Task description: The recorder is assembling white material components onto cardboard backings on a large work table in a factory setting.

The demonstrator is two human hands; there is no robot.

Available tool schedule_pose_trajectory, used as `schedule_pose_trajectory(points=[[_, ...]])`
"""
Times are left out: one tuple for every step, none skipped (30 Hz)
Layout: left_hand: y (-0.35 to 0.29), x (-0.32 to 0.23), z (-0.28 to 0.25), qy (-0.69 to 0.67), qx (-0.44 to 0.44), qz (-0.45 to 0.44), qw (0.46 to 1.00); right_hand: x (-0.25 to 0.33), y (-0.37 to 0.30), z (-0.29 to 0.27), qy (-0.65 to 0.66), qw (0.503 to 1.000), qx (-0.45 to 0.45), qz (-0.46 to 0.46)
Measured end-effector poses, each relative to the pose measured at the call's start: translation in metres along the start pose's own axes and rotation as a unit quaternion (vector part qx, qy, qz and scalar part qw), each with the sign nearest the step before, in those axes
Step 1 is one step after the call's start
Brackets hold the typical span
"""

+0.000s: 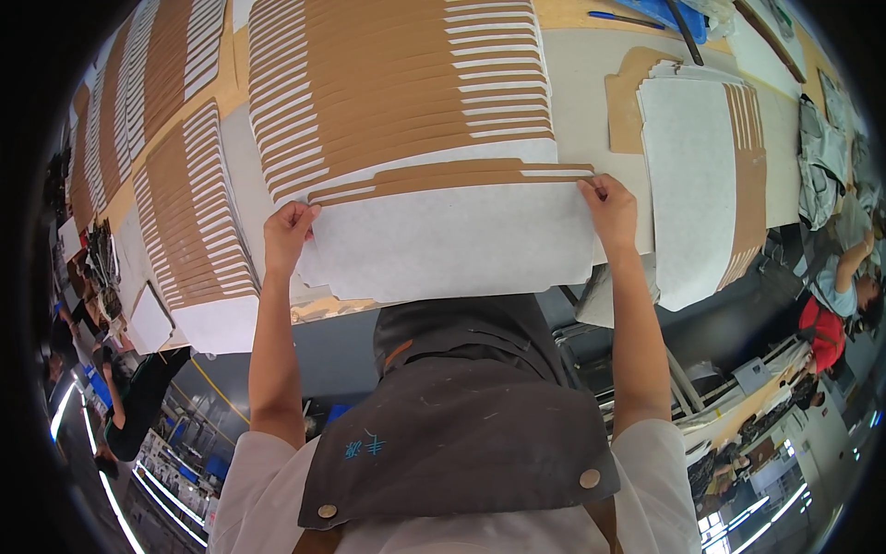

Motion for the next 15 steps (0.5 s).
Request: schedule_pose_trajectory(points=[[0.0, -0.002, 0.0, 0.016, -0.004, 0.01, 1.0, 0.002, 0.0, -0.002, -0.001, 1.0, -0.002, 0.0], [0.0, -0.004, 0.001, 0.015, -0.003, 0.011, 1.0, 0.003, 0.001, -0.001, -0.037, 0.999, 0.02, 0.027], [0.0, -0.01, -0.001, 0.083, -0.001, 0.028, 0.996, 0.002, 0.001, 0.001, -0.074, 0.995, 0.042, 0.054], [0.001, -0.016, -0.001, 0.15, 0.0, 0.046, 0.988, 0.003, 0.002, 0.002, -0.074, 0.995, 0.04, 0.055], [0.003, -0.023, 0.001, 0.148, 0.002, 0.047, 0.988, 0.017, 0.0, -0.002, -0.085, 0.995, -0.009, -0.044], [0.004, -0.048, 0.002, 0.176, -0.034, 0.189, 0.965, 0.032, -0.004, -0.006, -0.094, 0.984, -0.058, -0.143], [0.001, -0.071, 0.004, 0.2, -0.07, 0.327, 0.921, 0.036, -0.004, -0.005, -0.096, 0.983, -0.06, -0.142], [0.003, -0.073, 0.005, 0.198, -0.07, 0.327, 0.921, 0.049, -0.006, 0.0, -0.095, 0.975, -0.043, -0.196], [0.004, -0.075, 0.012, 0.255, -0.031, 0.344, 0.903, 0.059, -0.009, 0.002, -0.094, 0.963, -0.026, -0.249], [0.005, -0.077, 0.019, 0.31, 0.008, 0.359, 0.88, 0.06, -0.006, 0.0, -0.095, 0.963, -0.028, -0.249], [0.008, -0.08, 0.02, 0.309, 0.008, 0.36, 0.88, 0.06, -0.004, 0.003, -0.117, 0.959, -0.004, -0.256], [0.015, -0.075, 0.022, 0.312, 0.049, 0.309, 0.897, 0.059, -0.002, 0.005, -0.139, 0.954, 0.019, -0.263], [0.019, -0.069, 0.025, 0.313, 0.091, 0.257, 0.91, 0.058, 0.001, 0.005, -0.14, 0.954, 0.019, -0.263], [0.022, -0.067, 0.025, 0.313, 0.089, 0.257, 0.91, 0.053, 0.008, 0.007, -0.111, 0.966, 0.067, -0.222], [0.022, -0.065, 0.025, 0.284, 0.097, 0.283, 0.911, 0.048, 0.012, 0.009, -0.082, 0.973, 0.116, -0.18]])
Point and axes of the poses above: each hand's wrist, its own y-axis towards the middle knuckle, its own z-axis out of the palm, x = y × z, the point moved 6 cm from there along y, towards the middle knuckle, and after that the axes turned 10 degrees about z, right-handed, at the moved point
